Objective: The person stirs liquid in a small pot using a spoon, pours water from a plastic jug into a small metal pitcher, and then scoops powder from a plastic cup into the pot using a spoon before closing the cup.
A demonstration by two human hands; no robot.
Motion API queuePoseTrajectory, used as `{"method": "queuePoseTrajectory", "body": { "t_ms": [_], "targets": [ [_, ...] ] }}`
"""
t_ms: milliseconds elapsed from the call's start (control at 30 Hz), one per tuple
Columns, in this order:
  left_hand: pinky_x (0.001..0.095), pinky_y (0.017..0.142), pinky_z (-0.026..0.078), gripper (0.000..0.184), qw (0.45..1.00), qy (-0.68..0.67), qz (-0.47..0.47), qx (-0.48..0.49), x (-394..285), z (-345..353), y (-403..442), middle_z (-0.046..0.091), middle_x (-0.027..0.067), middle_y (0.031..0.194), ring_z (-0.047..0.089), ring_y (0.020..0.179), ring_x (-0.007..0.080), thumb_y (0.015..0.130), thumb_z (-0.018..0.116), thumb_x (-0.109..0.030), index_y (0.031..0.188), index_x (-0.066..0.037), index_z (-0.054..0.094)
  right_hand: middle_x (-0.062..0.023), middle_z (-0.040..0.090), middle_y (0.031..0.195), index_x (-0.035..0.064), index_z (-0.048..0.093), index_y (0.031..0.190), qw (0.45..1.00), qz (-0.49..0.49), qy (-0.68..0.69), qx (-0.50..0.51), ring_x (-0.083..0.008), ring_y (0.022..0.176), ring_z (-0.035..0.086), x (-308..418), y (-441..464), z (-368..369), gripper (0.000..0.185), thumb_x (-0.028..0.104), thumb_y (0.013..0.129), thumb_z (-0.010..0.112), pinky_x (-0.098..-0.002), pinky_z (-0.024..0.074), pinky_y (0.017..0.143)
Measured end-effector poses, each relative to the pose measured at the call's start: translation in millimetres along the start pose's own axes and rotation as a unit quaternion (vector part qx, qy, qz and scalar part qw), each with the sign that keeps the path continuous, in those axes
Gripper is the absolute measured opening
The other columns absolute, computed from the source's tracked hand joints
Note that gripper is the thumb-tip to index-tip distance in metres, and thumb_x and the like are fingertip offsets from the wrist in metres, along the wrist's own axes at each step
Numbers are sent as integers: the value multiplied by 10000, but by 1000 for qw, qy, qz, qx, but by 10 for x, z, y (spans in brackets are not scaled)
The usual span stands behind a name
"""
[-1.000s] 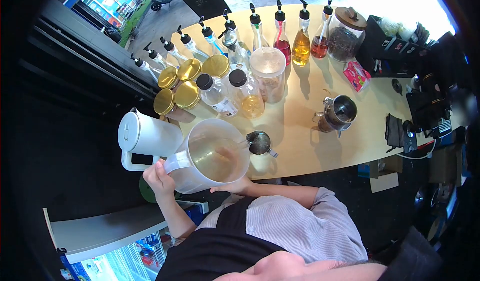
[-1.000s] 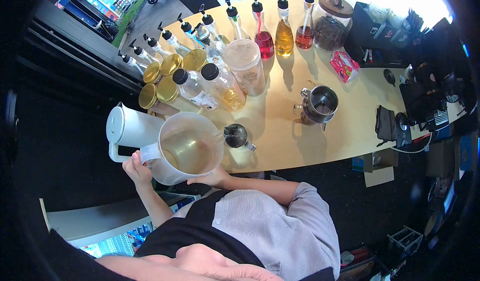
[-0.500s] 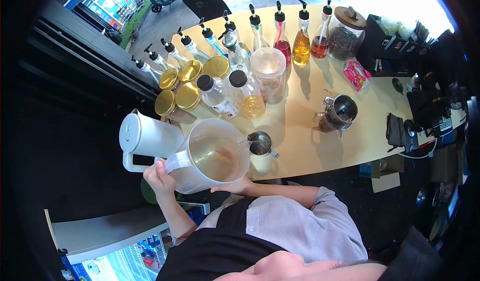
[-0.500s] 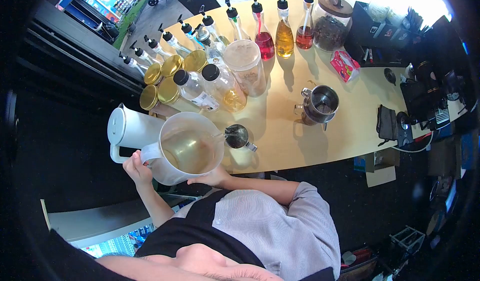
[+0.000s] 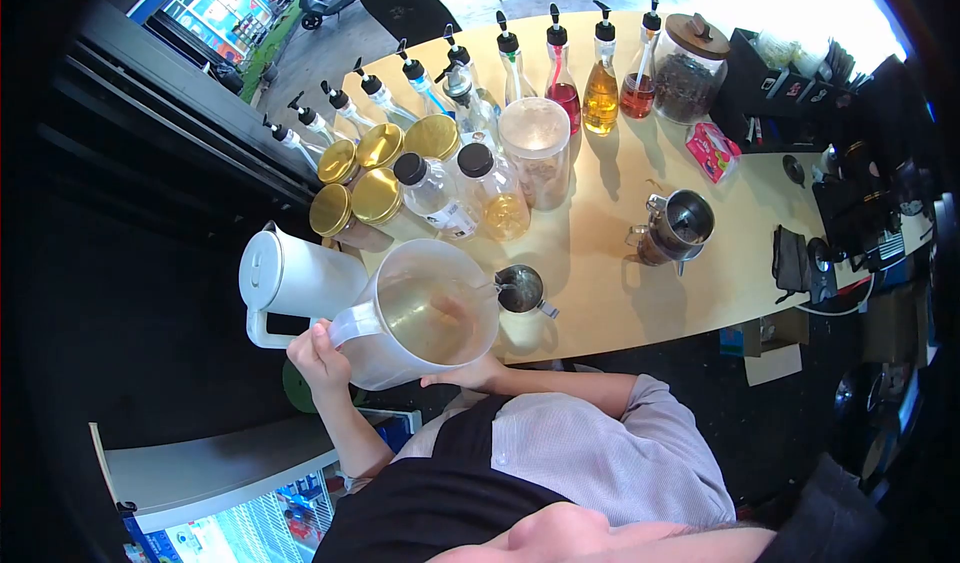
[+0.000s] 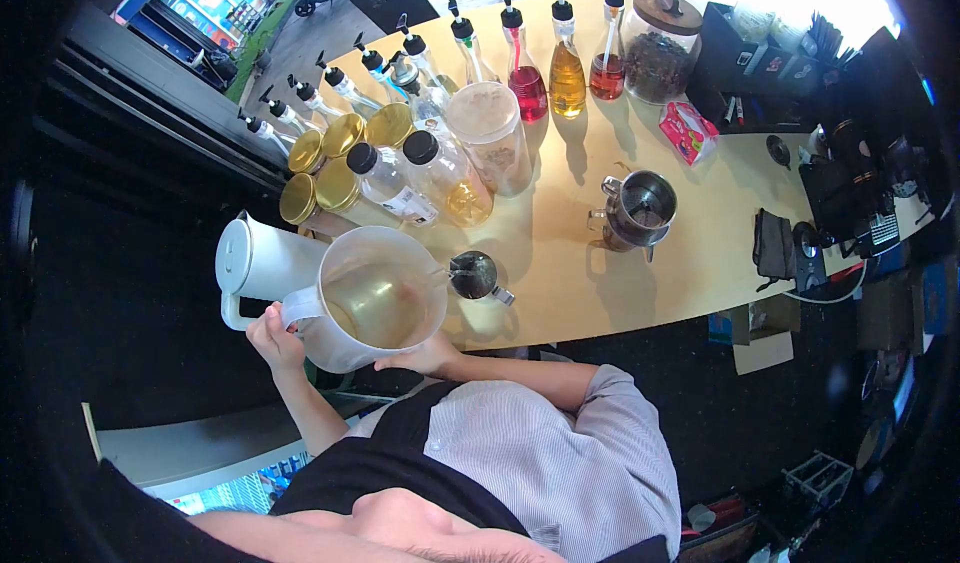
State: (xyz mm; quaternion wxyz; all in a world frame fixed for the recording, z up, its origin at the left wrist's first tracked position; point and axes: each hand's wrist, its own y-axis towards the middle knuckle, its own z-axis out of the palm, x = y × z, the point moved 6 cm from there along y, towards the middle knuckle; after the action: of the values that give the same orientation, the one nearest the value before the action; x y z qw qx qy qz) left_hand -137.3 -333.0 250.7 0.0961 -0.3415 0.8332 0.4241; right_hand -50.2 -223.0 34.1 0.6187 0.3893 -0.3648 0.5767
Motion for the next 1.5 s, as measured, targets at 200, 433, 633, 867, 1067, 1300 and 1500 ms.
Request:
{"method": "queuePoseTrajectory", "body": {
  "t_ms": [200,433,633,867,1067,1300,1500],
  "targets": [
    [343,402,273,461,1000,0,10,0,-17,-1,14,390,92,437,438,366,229,949,350,-176,534,10,426,-128,497,1287,-16,395,1301,1000,20,8,19,-220,1204,460,9,6,4,901,267,606,894,-380,365,1030],
    [350,406,280,459,1000,1,17,3,-30,8,28,400,100,443,454,374,243,949,348,-177,537,9,425,-127,513,1268,-17,416,1284,1000,-2,-23,0,-219,1187,475,-12,12,-27,886,292,606,893,-376,380,1015],
    [349,406,281,464,1000,0,17,2,-31,10,29,393,97,441,451,372,238,952,349,-183,537,10,428,-115,537,1247,-10,442,1268,999,-21,-25,8,-211,1168,493,-7,23,-27,851,302,613,888,-371,388,1007],
    [345,405,276,464,1000,7,15,5,-22,8,29,390,93,440,446,369,230,951,353,-182,537,14,427,-103,557,1226,-1,472,1248,994,-64,-81,-16,-202,1154,502,200,-10,-17,790,284,633,878,-365,394,998],
    [345,403,273,462,1000,1,15,1,-42,9,45,385,96,436,444,366,231,947,355,-178,533,16,422,-103,549,1230,0,461,1255,993,-96,-59,-37,-203,1156,498,258,-10,-31,806,278,626,883,-366,393,1000],
    [349,403,267,449,1000,1,13,-1,-53,16,42,383,99,436,431,360,231,939,355,-170,535,15,422,-122,509,1270,-10,410,1287,999,-40,-32,-13,-214,1180,479,-3,24,-40,888,291,606,893,-378,389,1008],
    [349,403,265,442,1000,1,9,-2,-20,17,25,379,102,434,431,360,232,934,362,-167,536,16,423,-124,500,1277,-14,391,1296,999,-21,-45,5,-216,1189,474,6,18,-25,914,304,602,894,-379,382,1018]
  ]
}}
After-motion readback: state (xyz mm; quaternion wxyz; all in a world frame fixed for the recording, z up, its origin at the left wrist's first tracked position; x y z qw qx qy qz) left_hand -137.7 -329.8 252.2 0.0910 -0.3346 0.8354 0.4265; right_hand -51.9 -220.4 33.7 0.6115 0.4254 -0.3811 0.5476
